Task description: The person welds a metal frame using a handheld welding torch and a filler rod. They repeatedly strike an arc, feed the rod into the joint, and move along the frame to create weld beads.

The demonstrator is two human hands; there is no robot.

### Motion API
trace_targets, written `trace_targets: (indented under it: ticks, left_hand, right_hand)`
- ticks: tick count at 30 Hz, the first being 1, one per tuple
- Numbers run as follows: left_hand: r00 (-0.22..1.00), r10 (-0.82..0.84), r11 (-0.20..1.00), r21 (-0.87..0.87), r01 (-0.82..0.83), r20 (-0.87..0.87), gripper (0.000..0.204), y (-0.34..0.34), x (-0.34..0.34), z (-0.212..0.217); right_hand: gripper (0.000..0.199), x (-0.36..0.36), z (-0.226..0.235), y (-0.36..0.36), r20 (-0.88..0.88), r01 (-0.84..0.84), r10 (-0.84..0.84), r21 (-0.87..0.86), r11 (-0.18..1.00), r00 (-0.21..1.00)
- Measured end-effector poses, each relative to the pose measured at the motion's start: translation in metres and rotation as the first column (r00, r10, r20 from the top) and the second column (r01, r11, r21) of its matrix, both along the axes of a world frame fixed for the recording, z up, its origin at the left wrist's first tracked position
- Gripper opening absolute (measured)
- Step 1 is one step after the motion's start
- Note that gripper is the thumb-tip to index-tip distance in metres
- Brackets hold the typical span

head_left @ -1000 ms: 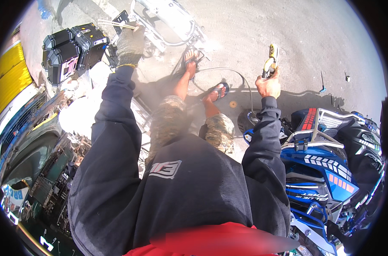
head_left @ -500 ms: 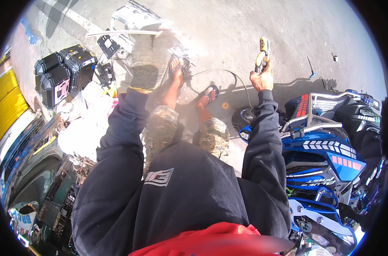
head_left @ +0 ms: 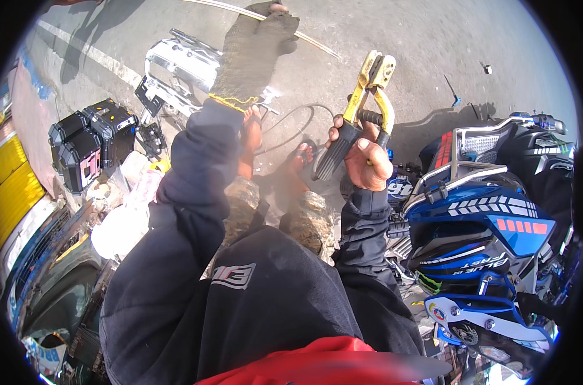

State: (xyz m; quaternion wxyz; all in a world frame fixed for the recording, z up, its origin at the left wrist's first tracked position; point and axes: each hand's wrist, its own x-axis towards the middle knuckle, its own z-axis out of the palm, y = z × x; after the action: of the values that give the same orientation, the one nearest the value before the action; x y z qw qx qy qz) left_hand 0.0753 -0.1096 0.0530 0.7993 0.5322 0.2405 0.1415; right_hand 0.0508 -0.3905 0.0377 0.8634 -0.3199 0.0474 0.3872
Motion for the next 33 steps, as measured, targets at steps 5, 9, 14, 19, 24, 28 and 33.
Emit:
trace_targets:
  ticks: [5, 9, 14, 19, 24, 28, 33]
  left_hand:
    - [0.99, -0.097, 0.995, -0.006, 0.098, 0.106, 0.029, -0.005, 0.004, 0.001]
    - [1.0, 0.006, 0.995, 0.102, -0.006, 0.002, 0.029, -0.018, 0.002, 0.003]
    - [1.0, 0.002, 0.998, 0.059, 0.0, -0.031, 0.032, -0.02, 0.002, 0.011]
    - [0.996, -0.078, 0.997, 0.025, 0.079, -0.053, 0.028, -0.029, -0.009, 0.028]
    - [0.978, -0.091, 0.985, 0.125, 0.116, -0.19, 0.028, -0.03, -0.008, 0.038]
    - [0.968, -0.131, 0.957, 0.228, 0.179, -0.213, 0.028, -0.025, -0.007, 0.039]
    - [0.961, -0.103, 0.958, 0.234, 0.165, -0.256, 0.027, -0.026, -0.005, 0.039]
  right_hand:
    - [0.067, -0.014, 0.001, 0.005, -0.078, -0.007, 0.009, 0.03, 1.0, 0.997]
    - [0.068, -0.024, -0.004, 0.002, -0.106, -0.007, 0.012, 0.047, 0.999, 0.994]
    - [0.069, -0.029, -0.009, -0.001, -0.147, -0.025, 0.033, 0.058, 0.998, 0.989]
    - [0.067, -0.034, -0.009, 0.001, -0.154, -0.01, 0.026, 0.106, 0.994, 0.988]
    - [0.061, -0.041, -0.008, 0.006, -0.083, 0.005, -0.006, -0.005, 1.0, 0.997]
    - [0.06, -0.042, -0.008, 0.008, 0.003, 0.008, -0.008, -0.071, 0.997, 1.0]
    - [0.055, -0.038, -0.002, 0.009, 0.022, -0.015, 0.019, -0.173, 0.985, 1.0]
